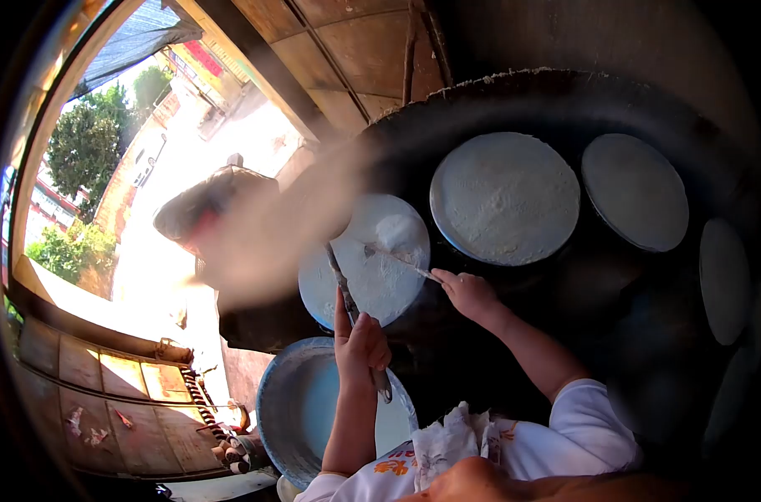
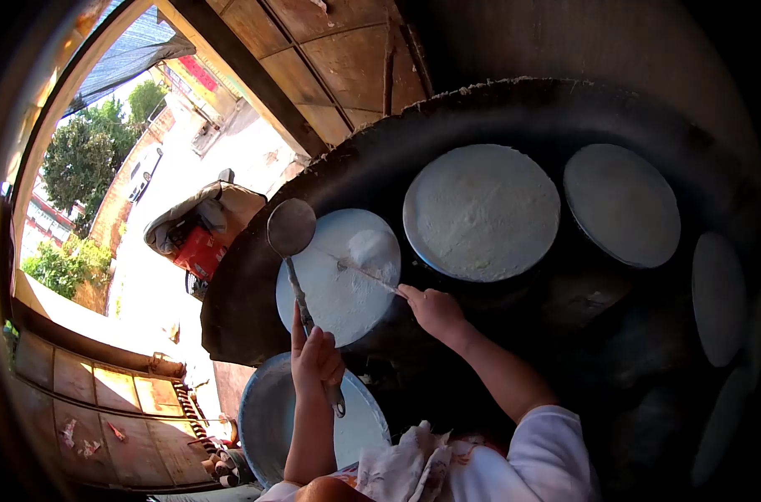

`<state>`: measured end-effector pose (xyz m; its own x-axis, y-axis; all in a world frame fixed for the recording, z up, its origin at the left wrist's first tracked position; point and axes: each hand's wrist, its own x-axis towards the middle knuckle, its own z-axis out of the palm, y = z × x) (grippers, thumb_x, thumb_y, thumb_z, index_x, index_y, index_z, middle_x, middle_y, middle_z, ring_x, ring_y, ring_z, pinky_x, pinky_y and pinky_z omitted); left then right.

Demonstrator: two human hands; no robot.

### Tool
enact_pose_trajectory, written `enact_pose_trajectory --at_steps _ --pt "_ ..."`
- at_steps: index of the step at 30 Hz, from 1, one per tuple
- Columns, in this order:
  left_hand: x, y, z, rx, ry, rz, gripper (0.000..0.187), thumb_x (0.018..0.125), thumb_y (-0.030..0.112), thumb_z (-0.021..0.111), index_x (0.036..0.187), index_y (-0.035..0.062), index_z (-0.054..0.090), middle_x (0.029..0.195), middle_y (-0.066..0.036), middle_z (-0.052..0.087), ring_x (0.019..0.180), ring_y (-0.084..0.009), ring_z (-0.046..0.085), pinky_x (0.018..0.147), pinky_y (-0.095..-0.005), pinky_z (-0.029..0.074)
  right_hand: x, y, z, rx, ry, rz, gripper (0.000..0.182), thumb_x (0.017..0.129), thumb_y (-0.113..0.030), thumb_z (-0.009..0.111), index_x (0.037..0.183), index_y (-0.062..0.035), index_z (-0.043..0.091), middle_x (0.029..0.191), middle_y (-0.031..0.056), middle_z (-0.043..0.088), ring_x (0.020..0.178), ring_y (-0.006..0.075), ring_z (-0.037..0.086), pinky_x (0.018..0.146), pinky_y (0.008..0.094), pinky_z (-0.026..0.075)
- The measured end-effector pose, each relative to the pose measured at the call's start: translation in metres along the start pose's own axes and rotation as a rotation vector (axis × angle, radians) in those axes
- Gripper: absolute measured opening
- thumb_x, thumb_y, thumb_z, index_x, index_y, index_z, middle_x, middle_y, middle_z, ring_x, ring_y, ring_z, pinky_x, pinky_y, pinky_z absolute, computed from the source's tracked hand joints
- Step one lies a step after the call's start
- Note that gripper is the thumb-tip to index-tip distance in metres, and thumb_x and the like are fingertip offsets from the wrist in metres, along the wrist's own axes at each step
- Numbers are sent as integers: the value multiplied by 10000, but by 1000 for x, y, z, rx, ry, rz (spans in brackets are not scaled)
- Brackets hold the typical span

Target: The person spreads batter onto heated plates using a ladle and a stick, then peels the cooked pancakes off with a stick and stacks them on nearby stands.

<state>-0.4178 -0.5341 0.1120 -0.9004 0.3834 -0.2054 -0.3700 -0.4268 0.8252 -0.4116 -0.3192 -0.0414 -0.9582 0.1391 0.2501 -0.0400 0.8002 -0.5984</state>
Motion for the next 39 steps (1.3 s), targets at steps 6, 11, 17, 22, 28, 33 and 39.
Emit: enact_pose_trajectory --at_steps 6,11,17,22,28,33,39 --pt "42 14 -16 -130 13 -173 500 973 149 423 1398 379 292 558 45 282 382 -46 272 340 -200 272 -8 29 24 -93 -23 156 318 908 -192 488 1214 -135 551 680 186 614 631 375 620 566 495 490" --pt "67 17 -55 -904 -28 -509 306 984 298 430 734 123 436 579 49 349 425 -55 366 406 -234 345 29 34 -3 -28 -16 189 266 927 -224 459 1103 -87 605 791 219 635 730 389 624 622 496 495" --pt "91 10 -63 -775 -1 -435 249 975 241 461 751 132 450 570 54 361 440 -47 370 419 -221 342 10 17 2 225 -120 73 258 905 -231 489 1090 -92 604 922 187 641 863 388 602 726 474 487" --pt "90 -14 -69 -709 73 -356 210 971 191 471 768 153 438 555 67 339 433 -44 351 406 -214 325 -54 -8 12 591 -38 532 226 922 -150 481 1097 -36 567 644 123 590 471 226 557 450 344 449" --pt "76 -95 -50 -1007 79 -245 239 959 176 426 722 144 422 521 46 341 394 -66 342 392 -219 336 -30 -51 63 568 -20 250 240 922 -180 506 1108 -72 612 662 86 579 522 201 556 476 325 445" --pt "24 -15 -35 -1593 -144 -420 403 970 251 403 591 119 366 468 26 345 375 -72 392 394 -216 387 -3 -68 10 391 156 77 296 851 -159 596 1129 -59 617 983 196 648 884 341 630 749 383 518" --pt "1 15 -38 -1197 -385 -201 423 984 320 380 612 121 362 473 29 346 350 -65 381 363 -224 386 21 -13 14 435 -318 32 337 795 -151 651 1118 -57 640 1050 141 660 976 249 638 851 326 487"
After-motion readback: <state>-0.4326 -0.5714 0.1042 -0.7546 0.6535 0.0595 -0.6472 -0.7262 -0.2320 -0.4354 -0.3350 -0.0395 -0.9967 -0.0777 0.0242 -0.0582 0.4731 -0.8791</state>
